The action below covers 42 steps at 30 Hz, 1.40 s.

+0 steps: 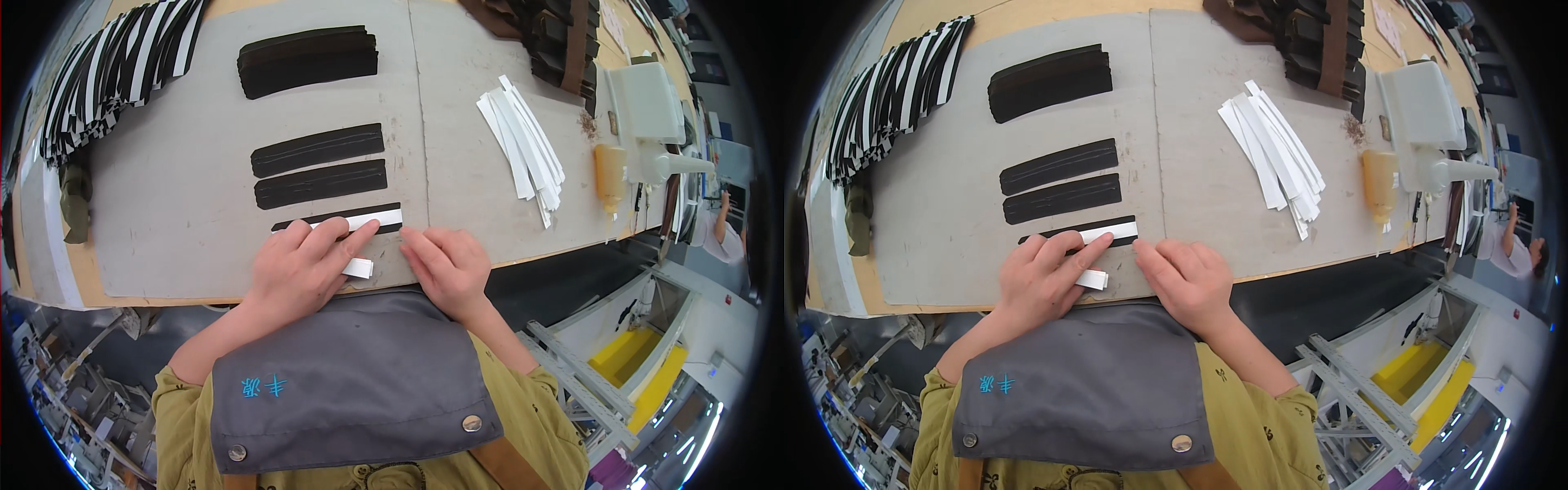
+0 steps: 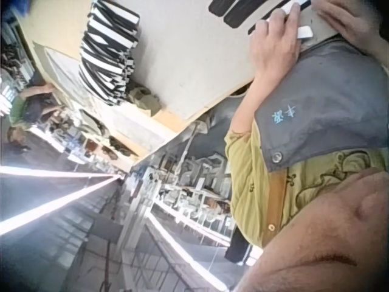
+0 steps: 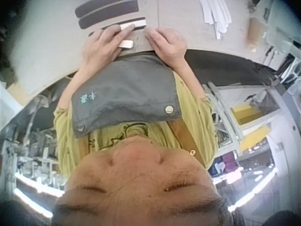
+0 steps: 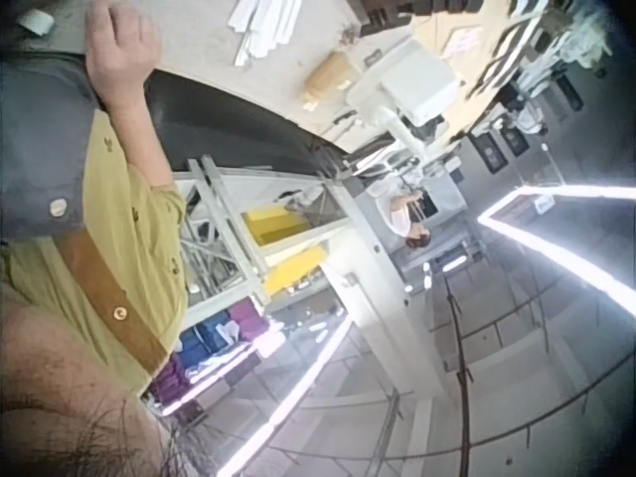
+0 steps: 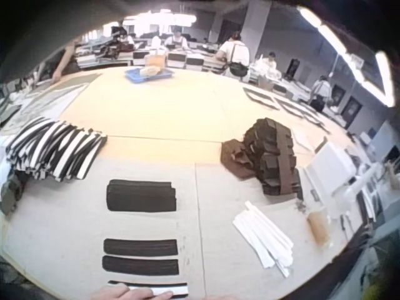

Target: The person assembles small fabric strips by applying glue to black rectangular pieces and adhering white strips to them. They handle the materials one at a time, arranging them on a workbench in a factory setting.

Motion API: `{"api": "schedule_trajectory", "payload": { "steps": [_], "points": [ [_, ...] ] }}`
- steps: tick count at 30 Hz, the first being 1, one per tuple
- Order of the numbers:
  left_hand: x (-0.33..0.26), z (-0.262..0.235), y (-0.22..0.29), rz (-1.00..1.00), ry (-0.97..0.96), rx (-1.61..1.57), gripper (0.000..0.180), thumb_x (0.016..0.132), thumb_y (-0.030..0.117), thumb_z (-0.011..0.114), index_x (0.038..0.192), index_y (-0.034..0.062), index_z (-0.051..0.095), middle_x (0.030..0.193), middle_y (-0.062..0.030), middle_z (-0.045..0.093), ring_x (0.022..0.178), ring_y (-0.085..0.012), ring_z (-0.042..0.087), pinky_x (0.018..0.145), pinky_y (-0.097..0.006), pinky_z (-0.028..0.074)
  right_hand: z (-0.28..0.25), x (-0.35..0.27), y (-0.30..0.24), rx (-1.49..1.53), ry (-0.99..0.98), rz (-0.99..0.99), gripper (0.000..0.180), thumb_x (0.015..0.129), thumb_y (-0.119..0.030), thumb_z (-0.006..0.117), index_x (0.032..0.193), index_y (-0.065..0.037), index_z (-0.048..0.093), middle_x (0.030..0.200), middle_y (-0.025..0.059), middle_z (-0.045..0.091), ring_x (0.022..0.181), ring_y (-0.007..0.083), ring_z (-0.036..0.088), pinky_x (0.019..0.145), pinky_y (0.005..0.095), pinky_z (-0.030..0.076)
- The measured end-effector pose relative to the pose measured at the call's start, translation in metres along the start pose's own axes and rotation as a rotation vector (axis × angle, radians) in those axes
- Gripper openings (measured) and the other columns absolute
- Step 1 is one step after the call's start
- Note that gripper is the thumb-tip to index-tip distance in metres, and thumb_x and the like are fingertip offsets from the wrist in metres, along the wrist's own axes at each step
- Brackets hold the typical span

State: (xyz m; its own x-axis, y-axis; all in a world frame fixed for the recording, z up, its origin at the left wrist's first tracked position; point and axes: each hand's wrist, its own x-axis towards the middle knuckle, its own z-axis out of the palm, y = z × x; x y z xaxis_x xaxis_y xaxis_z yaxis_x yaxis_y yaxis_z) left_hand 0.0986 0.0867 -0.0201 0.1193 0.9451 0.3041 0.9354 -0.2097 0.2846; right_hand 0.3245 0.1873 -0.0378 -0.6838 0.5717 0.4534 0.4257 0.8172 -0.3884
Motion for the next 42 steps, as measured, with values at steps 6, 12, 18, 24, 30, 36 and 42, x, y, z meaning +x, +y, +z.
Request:
{"api": "schedule_trajectory", "payload": {
  "steps": [6, 12, 18, 24, 30, 36, 42],
  "points": [
    [-0.002, 0.002, 0.000, -0.015, -0.006, -0.003, 0.058, 0.074, 0.021, 0.077, 0.132, 0.0210, 0.071, 0.103, 0.0075, 0.058, 0.074, -0.0124, 0.047, 0.062, -0.026, 0.044, -0.002, 0.002, -0.001, 0.000, -0.023, -0.010, 0.033, 0.075, -0.008, 0.084, 0.107, -0.015, 0.079, 0.089, -0.0033, 0.064, 0.066, 0.0153, 0.053, 0.057, 0.0297, 0.042],
    [-0.002, 0.002, 0.001, -0.023, -0.006, 0.012, 0.057, 0.073, 0.023, 0.078, 0.130, 0.0208, 0.072, 0.103, 0.0082, 0.058, 0.074, -0.0120, 0.048, 0.061, -0.026, 0.043, -0.002, 0.004, -0.001, -0.022, -0.016, -0.022, 0.032, 0.074, -0.010, 0.083, 0.106, -0.015, 0.079, 0.088, -0.0047, 0.064, 0.066, 0.0139, 0.054, 0.056, 0.0289, 0.042],
    [0.001, -0.001, 0.002, -0.023, 0.003, 0.015, 0.053, 0.074, 0.024, 0.078, 0.127, 0.0198, 0.074, 0.102, 0.0083, 0.059, 0.073, -0.0117, 0.049, 0.061, -0.026, 0.042, 0.000, 0.001, 0.002, -0.041, -0.010, -0.023, 0.032, 0.076, -0.014, 0.082, 0.108, -0.017, 0.078, 0.090, -0.0054, 0.064, 0.067, 0.0130, 0.054, 0.058, 0.0286, 0.043],
    [0.001, -0.002, 0.001, -0.031, 0.018, -0.013, 0.048, 0.076, 0.023, 0.078, 0.124, 0.0185, 0.075, 0.100, 0.0081, 0.060, 0.073, -0.0116, 0.051, 0.061, -0.027, 0.043, -0.003, 0.008, -0.006, -0.026, -0.127, 0.054, 0.040, 0.080, -0.018, 0.082, 0.120, -0.020, 0.077, 0.090, -0.0046, 0.060, 0.070, 0.0145, 0.056, 0.060, 0.0297, 0.044],
    [-0.010, -0.026, -0.010, -0.182, 0.053, -0.258, 0.039, 0.092, 0.032, 0.070, 0.126, 0.0139, 0.067, 0.092, 0.0016, 0.059, 0.077, -0.0153, 0.054, 0.068, -0.029, 0.045, -0.005, 0.008, -0.008, -0.014, -0.183, 0.089, 0.041, 0.083, -0.020, 0.082, 0.123, -0.019, 0.076, 0.090, -0.0020, 0.062, 0.075, 0.0169, 0.061, 0.064, 0.0305, 0.048],
    [-0.015, -0.065, -0.012, -0.714, -0.311, -1.384, 0.038, 0.108, 0.038, 0.038, 0.125, 0.0088, 0.053, 0.095, 0.0007, 0.050, 0.084, -0.0107, 0.047, 0.076, -0.026, 0.040, -0.008, 0.025, -0.020, 0.188, -0.100, 0.150, 0.035, 0.082, -0.012, 0.083, 0.116, -0.013, 0.074, 0.091, 0.0039, 0.067, 0.077, 0.0208, 0.064, 0.064, 0.0322, 0.050],
    [-0.018, -0.056, -0.003, -0.768, -0.386, -1.727, 0.036, 0.108, 0.034, 0.034, 0.124, 0.0071, 0.052, 0.098, -0.0004, 0.050, 0.086, -0.0100, 0.047, 0.076, -0.026, 0.043, -0.013, 0.062, -0.044, 0.619, -0.155, 0.193, 0.020, 0.085, -0.005, 0.080, 0.103, -0.008, 0.071, 0.091, 0.0042, 0.070, 0.077, 0.0190, 0.065, 0.062, 0.0312, 0.049]
  ]
}}
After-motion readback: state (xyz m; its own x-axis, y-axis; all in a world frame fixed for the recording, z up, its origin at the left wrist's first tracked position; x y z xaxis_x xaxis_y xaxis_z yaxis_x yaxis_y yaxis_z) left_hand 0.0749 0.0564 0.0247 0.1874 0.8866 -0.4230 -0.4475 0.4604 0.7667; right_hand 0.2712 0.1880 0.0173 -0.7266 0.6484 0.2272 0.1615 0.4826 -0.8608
